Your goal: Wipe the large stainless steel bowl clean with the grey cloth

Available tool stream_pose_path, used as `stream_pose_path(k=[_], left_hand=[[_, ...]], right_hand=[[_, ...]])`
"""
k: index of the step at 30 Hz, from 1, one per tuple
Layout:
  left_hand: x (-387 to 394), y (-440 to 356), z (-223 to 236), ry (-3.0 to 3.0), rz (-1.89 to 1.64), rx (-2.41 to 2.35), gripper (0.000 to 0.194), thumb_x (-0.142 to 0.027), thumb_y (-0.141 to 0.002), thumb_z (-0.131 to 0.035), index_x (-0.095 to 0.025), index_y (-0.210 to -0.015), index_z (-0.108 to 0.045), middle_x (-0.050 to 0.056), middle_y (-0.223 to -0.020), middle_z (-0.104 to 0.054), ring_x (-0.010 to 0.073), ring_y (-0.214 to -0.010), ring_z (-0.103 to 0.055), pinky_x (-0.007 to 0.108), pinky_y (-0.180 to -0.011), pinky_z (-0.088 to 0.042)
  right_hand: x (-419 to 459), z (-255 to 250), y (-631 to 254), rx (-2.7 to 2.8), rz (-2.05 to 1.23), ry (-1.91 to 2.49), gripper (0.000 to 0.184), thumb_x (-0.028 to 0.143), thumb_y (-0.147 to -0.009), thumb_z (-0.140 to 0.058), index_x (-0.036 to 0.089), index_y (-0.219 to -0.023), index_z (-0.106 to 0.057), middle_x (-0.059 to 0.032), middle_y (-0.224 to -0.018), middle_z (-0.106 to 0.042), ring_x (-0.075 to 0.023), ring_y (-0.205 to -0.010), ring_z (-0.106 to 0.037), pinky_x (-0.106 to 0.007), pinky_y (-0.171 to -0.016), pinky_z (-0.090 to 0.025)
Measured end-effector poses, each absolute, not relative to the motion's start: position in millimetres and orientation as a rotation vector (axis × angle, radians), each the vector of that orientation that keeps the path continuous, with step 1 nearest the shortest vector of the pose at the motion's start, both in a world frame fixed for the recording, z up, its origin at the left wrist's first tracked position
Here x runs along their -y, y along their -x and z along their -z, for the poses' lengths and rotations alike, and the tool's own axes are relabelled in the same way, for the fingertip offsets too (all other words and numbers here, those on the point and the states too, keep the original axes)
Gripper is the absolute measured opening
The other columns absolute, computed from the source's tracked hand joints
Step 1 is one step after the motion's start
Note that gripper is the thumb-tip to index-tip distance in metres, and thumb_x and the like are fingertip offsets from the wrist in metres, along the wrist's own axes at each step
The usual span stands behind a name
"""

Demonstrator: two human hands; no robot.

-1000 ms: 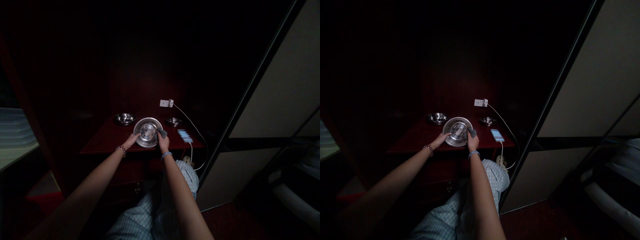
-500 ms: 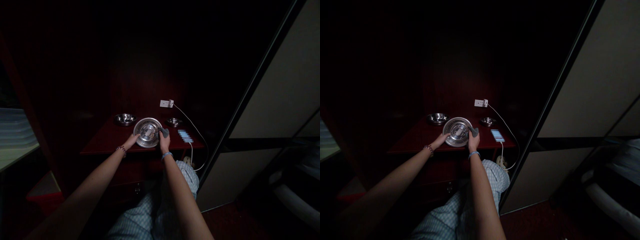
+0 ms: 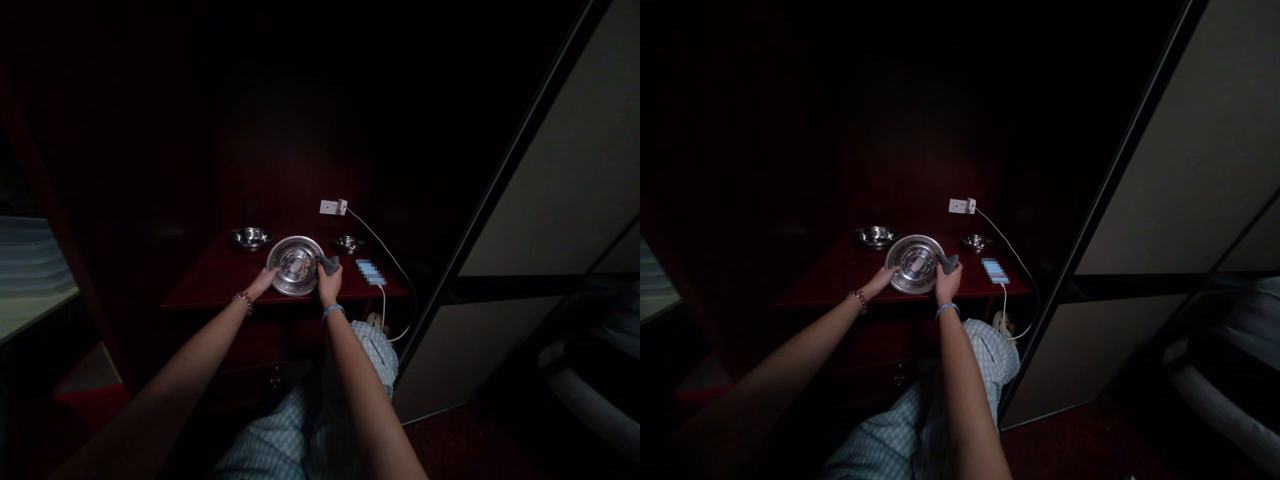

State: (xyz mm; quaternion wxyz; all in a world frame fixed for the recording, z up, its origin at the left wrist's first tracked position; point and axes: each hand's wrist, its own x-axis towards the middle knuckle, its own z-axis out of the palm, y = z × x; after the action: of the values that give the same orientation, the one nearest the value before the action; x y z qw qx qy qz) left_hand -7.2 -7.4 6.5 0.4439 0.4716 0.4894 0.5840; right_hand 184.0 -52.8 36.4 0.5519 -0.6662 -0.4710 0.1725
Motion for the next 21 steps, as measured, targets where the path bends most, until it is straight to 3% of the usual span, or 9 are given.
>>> stream_pose_path(k=[3, 8, 15, 21], left_hand=[[8, 7, -8, -1.202, -1.451, -1.206, 0.016, -0.02, -0.077, -0.067, -0.016, -0.092, -0.072, 0.011, -0.097, -0.08, 0.0303, -0.117, -0.069, 0.04, -0.106, -0.049], [11, 6, -12, -1.235, -1.444, -1.238, 0.016, -0.018, -0.076, -0.064, -0.017, -0.089, -0.073, 0.011, -0.097, -0.08, 0.0313, -0.115, -0.069, 0.04, -0.106, -0.05], [12, 6, -12, -1.263, -1.454, -1.201, 0.023, -0.019, -0.076, -0.064, -0.015, -0.098, -0.072, 0.012, -0.108, -0.079, 0.0305, -0.12, -0.067, 0.039, -0.108, -0.049], [10, 6, -9, -1.297, -1.48, -1.133, 0.025, -0.022, -0.077, -0.064, -0.015, -0.1, -0.071, 0.012, -0.115, -0.078, 0.0297, -0.119, -0.068, 0.04, -0.109, -0.048]], right_hand=[[57, -36, -182, 1.152, -0.272, 1.555, 0.06, 0.036, -0.086, -0.063, 0.017, -0.138, -0.04, -0.0174, -0.141, -0.058, -0.0283, -0.126, -0.059, -0.033, -0.1, -0.046], [61, -37, -180, 1.13, -0.18, 1.498, 0.057, 0.032, -0.084, -0.066, 0.02, -0.132, -0.038, -0.0186, -0.136, -0.058, -0.0299, -0.125, -0.057, -0.036, -0.097, -0.047], [72, -44, -179, 1.39, 0.041, 1.458, 0.04, 0.022, -0.083, -0.062, 0.024, -0.123, -0.058, -0.0105, -0.137, -0.051, -0.0273, -0.124, -0.05, -0.034, -0.093, -0.048], [78, -46, -176, 1.686, 0.145, 1.527, 0.045, 0.02, -0.082, -0.065, 0.028, -0.127, -0.064, -0.0089, -0.136, -0.048, -0.0284, -0.118, -0.048, -0.039, -0.104, -0.04]])
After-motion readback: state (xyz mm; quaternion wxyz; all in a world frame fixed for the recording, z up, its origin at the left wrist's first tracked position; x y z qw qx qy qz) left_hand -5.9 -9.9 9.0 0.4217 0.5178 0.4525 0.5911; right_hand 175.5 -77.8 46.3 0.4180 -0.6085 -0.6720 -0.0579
